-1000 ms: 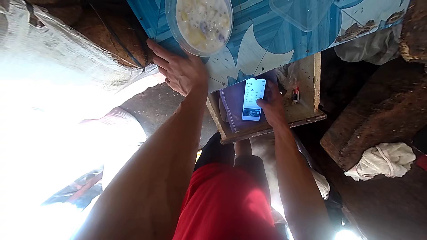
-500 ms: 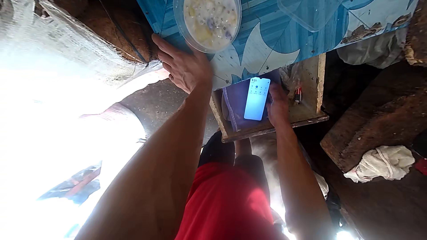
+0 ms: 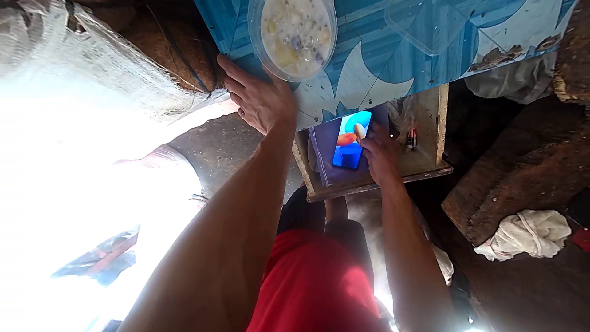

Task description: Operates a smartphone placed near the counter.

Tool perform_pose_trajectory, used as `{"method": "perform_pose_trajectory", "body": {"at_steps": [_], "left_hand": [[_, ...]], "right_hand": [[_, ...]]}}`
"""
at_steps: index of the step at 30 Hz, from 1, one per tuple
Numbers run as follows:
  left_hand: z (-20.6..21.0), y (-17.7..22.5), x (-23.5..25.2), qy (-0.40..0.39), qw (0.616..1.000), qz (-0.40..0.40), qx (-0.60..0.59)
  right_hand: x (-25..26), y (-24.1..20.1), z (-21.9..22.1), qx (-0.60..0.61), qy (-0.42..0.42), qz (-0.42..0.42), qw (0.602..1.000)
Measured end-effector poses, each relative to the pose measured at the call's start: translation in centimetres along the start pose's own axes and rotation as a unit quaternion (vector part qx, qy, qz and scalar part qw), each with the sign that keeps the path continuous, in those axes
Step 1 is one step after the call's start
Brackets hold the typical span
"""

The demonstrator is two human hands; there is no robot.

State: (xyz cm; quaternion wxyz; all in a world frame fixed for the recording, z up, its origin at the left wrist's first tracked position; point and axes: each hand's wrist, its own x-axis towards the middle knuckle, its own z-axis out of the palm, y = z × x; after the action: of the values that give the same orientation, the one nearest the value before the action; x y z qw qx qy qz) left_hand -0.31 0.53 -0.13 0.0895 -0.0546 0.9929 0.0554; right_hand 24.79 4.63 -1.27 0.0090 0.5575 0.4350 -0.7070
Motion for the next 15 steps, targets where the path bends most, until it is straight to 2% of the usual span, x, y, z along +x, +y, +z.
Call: {"method": "perform_pose_trajectory", "body": {"at_steps": [4, 6, 10, 12, 15], "left_hand": [[-1.8, -0.6, -1.1, -0.027, 0.999, 0.029, -0.011], [-1.7, -0.5, -0.9, -0.032, 0.999, 0.029, -0.03], [-1.2, -0.7, -0.7, -0.021, 0.999, 0.024, -0.019], [-1.2, -0.5, -0.6, -0.014, 1.0, 0.019, -0.019], [-0.9, -0.6, -0.6, -0.005, 0.999, 0.019, -0.027]], "right_hand": [[-0.2, -0.2, 1.7, -0.192, 0.046, -0.052, 0.979], [-0.6, -1.4, 1.6, -0.252, 0.061, -0.043, 0.965], [-2.1, -3.3, 0.1, -0.271, 0.065, -0.023, 0.96], [-2.8, -5.9, -0.8, -0.25, 0.066, -0.038, 0.965], [-4.2, -11.2, -1.6, -0.235, 0.122, -0.148, 0.953]]}}
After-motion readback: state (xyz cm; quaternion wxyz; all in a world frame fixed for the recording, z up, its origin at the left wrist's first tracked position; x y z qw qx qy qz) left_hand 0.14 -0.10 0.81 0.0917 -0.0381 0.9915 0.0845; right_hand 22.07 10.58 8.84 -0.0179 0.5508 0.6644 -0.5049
